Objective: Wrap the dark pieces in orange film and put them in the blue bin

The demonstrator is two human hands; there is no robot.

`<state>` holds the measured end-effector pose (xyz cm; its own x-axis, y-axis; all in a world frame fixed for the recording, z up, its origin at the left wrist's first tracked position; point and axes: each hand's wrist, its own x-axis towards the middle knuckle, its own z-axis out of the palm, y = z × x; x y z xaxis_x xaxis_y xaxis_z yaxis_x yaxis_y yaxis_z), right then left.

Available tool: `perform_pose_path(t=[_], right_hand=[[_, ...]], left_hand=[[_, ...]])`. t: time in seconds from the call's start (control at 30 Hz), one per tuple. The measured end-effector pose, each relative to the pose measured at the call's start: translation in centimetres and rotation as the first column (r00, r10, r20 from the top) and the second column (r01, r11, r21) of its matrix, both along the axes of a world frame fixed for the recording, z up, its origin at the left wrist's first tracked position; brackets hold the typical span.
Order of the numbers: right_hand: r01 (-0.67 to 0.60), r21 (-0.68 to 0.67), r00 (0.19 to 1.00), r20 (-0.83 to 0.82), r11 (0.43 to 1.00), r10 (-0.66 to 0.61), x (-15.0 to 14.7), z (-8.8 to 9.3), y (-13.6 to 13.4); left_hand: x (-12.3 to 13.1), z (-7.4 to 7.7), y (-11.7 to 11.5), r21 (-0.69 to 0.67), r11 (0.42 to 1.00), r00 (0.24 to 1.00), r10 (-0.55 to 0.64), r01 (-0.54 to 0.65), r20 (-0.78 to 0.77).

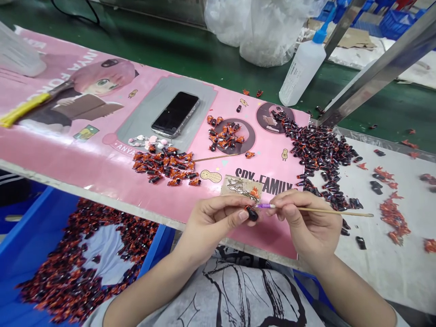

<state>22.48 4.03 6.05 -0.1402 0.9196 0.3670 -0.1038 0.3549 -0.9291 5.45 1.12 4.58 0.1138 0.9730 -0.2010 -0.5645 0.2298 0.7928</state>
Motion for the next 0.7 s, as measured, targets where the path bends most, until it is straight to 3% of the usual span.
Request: perform_pose_path(t=[0.27,0.33,0.4,0.47,0.57,0.63,0.67,0.7], right_hand=[[-0.02,0.016,0.999,-0.025,1.0,0.021,0.1,-0.1,0.1],[0.062,0.065,0.997,-0.051,0.996,-0.059,0.7,0.5,0.1],[0.242,0.162,0.97,-0.043,0.956,-0.239,2.2,1.4,0.5],[0.483,0.28,0.865,-0.008,0.829,-0.502,5.2,2.2,1.1],[0.762,0.42,0.542,0.005,0.493,-0.841,12.6,2.6,1.1],[0.836,0.429,0.332,0.103,0.343,-0.938,18.1,2.2,0.3],[0.851,0.42,0.235,0.231,0.314,-0.944,20.5,1.7,-0.2],[0.84,0.401,0.186,0.42,0.366,-0.888,22.6,1.2,-0.6]], left_hand=[[-0.2,-0.2,0.1,-0.003,1.0,0.998,0.01,-0.01,-0.054],[-0.1,0.1,0.0,-0.026,1.0,0.993,0.011,-0.014,-0.114],[-0.3,0.5,-0.2,-0.064,0.996,0.98,0.054,-0.067,-0.191],[-0.8,0.9,-0.1,-0.076,0.987,0.957,0.115,-0.14,-0.266],[-2.4,1.1,0.3,-0.083,0.97,0.916,0.184,-0.228,-0.357],[-3.8,1.0,0.5,-0.135,0.956,0.895,0.187,-0.261,-0.405],[-4.4,0.9,0.6,-0.162,0.949,0.89,0.18,-0.269,-0.42],[-5.0,0.9,0.6,-0.187,0.944,0.888,0.17,-0.271,-0.427]])
